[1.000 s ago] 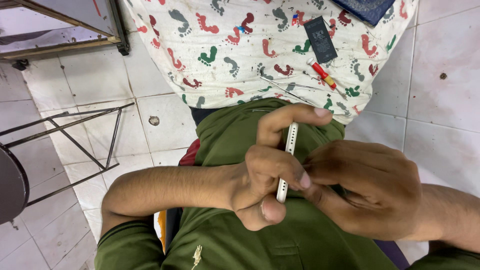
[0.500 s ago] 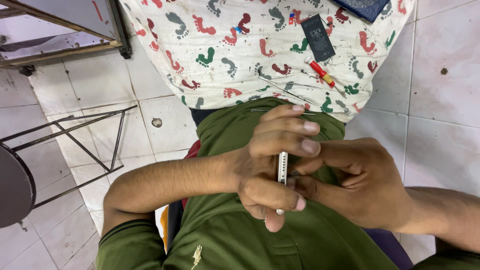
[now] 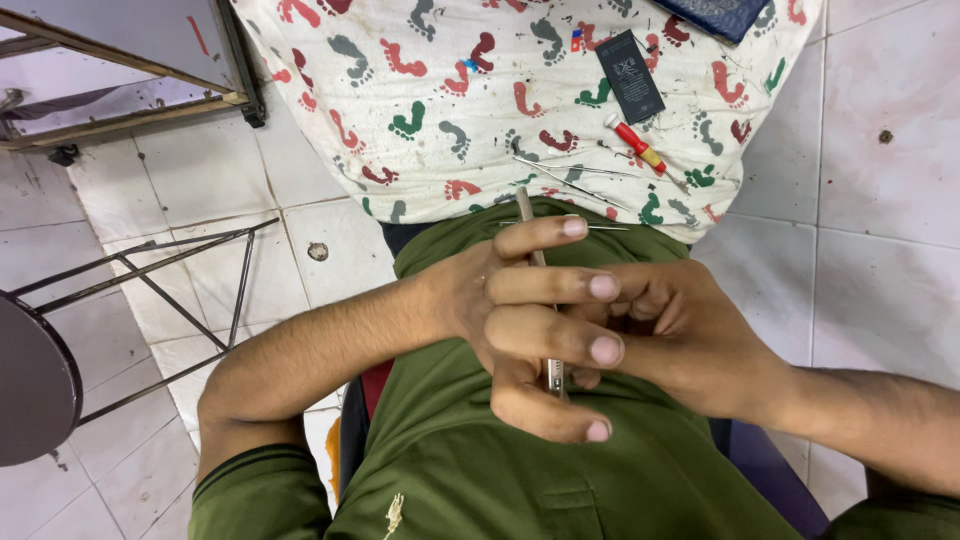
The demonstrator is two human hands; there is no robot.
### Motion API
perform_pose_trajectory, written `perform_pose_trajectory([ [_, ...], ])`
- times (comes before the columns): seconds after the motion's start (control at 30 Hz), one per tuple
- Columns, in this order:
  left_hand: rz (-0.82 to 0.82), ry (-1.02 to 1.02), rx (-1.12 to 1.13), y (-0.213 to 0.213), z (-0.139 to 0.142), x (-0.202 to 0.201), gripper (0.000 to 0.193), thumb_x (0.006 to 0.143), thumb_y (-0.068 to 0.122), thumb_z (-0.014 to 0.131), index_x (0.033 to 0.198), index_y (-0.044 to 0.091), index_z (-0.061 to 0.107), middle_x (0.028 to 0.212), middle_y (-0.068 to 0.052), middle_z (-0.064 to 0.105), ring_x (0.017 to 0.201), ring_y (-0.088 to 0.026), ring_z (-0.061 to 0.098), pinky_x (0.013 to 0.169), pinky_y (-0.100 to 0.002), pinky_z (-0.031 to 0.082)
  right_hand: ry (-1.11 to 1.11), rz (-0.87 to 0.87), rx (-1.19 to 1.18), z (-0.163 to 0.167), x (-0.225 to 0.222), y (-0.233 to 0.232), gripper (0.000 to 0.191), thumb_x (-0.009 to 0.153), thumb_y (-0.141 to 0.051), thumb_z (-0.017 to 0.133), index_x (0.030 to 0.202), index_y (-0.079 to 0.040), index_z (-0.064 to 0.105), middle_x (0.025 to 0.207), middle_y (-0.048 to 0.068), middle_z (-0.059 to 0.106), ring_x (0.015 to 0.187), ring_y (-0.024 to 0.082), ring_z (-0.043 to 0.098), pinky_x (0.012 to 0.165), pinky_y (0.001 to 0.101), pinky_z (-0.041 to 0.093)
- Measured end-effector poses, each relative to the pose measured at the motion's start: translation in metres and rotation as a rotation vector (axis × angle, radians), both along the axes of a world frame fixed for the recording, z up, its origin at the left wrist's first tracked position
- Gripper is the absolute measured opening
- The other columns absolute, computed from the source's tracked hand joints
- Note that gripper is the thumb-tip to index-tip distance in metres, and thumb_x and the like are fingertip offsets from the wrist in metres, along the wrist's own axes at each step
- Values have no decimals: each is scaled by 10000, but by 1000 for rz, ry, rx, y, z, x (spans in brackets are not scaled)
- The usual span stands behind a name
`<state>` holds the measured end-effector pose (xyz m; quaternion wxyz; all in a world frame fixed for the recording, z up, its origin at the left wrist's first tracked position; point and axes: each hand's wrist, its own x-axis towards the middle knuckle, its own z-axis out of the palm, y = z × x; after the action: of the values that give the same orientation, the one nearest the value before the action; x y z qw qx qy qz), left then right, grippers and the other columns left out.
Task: The person disassembles a smartphone, removes the battery, and replaces it with a new one. They then reassemble the phone and connect a charging cable to test it.
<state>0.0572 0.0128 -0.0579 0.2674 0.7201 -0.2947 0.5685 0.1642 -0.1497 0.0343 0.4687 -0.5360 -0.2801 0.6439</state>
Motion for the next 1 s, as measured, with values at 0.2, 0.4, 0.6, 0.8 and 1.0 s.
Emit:
perform_pose_trajectory([
  [0.2,-523,273,-857,-19,38,-2,359,1090,497,431,1312,216,420,1372,-266,454,1289,-394,539,1100,-620,506,-483,-112,265,19,-3,2,165,976,-75,660,1098,31,628,986,128,752,895,165,754,786,280,629],
  [0.4,-893,562,-1571,-23,65,-41,428,1186,534,293,1353,172,447,1525,-374,377,1309,-397,558,1066,-508,523,-893,-267,440,14,6,-20,186,996,13,592,1137,96,502,1172,264,688,963,192,717,849,298,625],
  [0.6,-959,578,-1733,-23,73,-35,430,1227,489,278,1296,102,453,1503,-406,383,1290,-407,559,1050,-499,561,-176,-350,388,-7,0,-47,150,1056,15,601,1182,90,569,1285,313,646,1029,233,756,891,377,687],
  [0.8,-1003,599,-1701,-20,67,-32,432,1235,474,263,1262,84,447,1494,-397,415,1230,-393,603,997,-487,582,-453,-289,430,1,-6,-44,168,1008,-20,656,1147,64,615,1217,271,714,973,201,783,787,272,680],
  [1.0,-537,720,-1291,-12,62,-26,403,1192,443,358,1322,66,410,1418,-323,553,1192,-322,622,998,-394,568,-1025,-151,348,22,-5,-29,150,909,-7,721,1058,18,726,1047,145,766,793,117,797,626,215,616],
])
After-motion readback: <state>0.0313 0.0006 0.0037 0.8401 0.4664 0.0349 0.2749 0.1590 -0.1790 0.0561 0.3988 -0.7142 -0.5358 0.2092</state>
